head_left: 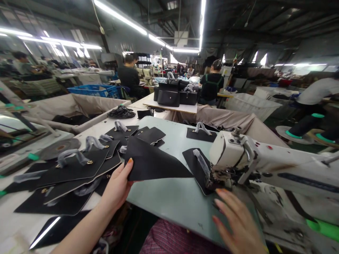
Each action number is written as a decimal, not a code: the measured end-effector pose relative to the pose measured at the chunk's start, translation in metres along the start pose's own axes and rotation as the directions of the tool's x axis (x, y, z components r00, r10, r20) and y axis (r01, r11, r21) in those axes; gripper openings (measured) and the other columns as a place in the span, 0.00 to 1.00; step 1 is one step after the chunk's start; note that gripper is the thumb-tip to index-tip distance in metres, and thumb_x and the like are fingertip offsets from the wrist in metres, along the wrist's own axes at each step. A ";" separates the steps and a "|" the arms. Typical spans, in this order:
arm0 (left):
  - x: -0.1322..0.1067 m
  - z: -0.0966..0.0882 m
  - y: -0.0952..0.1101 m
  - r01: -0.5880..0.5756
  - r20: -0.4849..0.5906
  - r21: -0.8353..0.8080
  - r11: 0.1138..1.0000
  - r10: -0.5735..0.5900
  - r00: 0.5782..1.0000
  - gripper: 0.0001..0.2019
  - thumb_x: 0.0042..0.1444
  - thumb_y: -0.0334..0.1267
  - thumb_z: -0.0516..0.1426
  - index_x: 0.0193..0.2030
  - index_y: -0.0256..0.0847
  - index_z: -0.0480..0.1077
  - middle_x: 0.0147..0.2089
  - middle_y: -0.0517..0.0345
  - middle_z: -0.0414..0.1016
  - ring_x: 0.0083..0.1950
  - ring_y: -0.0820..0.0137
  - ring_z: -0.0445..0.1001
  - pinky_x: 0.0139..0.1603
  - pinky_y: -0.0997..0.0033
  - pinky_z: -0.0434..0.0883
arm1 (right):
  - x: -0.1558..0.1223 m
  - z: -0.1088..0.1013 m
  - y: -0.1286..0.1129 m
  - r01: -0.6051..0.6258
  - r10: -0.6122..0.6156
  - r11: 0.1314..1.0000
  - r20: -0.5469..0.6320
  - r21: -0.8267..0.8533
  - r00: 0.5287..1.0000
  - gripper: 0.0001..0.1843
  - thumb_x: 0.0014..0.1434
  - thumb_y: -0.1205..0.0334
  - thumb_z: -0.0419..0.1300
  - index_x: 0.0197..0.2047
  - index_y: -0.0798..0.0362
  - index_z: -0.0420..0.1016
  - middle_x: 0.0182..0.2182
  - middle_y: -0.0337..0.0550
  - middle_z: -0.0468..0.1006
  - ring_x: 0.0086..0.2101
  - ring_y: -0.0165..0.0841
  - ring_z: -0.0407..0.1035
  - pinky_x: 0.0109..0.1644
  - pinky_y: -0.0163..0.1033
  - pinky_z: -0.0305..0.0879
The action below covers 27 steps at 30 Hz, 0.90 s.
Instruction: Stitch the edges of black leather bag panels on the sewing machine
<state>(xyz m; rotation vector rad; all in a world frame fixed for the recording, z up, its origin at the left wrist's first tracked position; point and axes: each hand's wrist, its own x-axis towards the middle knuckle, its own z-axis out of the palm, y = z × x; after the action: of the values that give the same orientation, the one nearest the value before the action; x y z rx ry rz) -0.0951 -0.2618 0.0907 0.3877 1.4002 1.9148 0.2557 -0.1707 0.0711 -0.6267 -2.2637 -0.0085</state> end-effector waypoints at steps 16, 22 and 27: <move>-0.061 -0.019 -0.063 0.009 0.217 0.383 0.924 -0.100 0.971 0.36 0.55 0.57 0.57 0.69 0.53 0.57 0.67 0.56 0.66 0.69 0.50 0.60 0.66 0.48 0.64 | 0.023 0.037 -0.054 -0.659 0.525 0.106 0.520 0.745 0.673 0.20 0.66 0.50 0.57 0.58 0.47 0.72 0.53 0.45 0.77 0.50 0.41 0.73 0.55 0.48 0.71; -0.078 -0.035 -0.108 0.301 0.290 0.386 0.872 -0.424 0.858 0.41 0.46 0.63 0.61 0.67 0.52 0.62 0.56 0.50 0.77 0.62 0.42 0.69 0.58 0.40 0.72 | 0.023 0.040 -0.054 -0.629 0.520 -0.062 0.564 0.775 0.642 0.22 0.64 0.49 0.59 0.58 0.46 0.71 0.55 0.43 0.75 0.54 0.41 0.71 0.62 0.51 0.64; -0.075 -0.010 -0.111 0.184 0.200 0.549 0.815 -0.343 0.918 0.33 0.46 0.55 0.64 0.60 0.52 0.69 0.51 0.52 0.80 0.59 0.42 0.72 0.57 0.39 0.72 | 0.026 0.047 -0.049 -0.606 0.570 -0.182 0.585 0.775 0.577 0.26 0.61 0.46 0.61 0.60 0.45 0.70 0.54 0.43 0.76 0.54 0.42 0.70 0.57 0.50 0.69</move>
<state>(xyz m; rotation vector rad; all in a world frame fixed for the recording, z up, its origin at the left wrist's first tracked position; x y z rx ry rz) -0.0080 -0.3051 -0.0016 0.6624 1.6574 1.1705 0.1870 -0.1932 0.0644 -0.8350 -1.1785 1.8490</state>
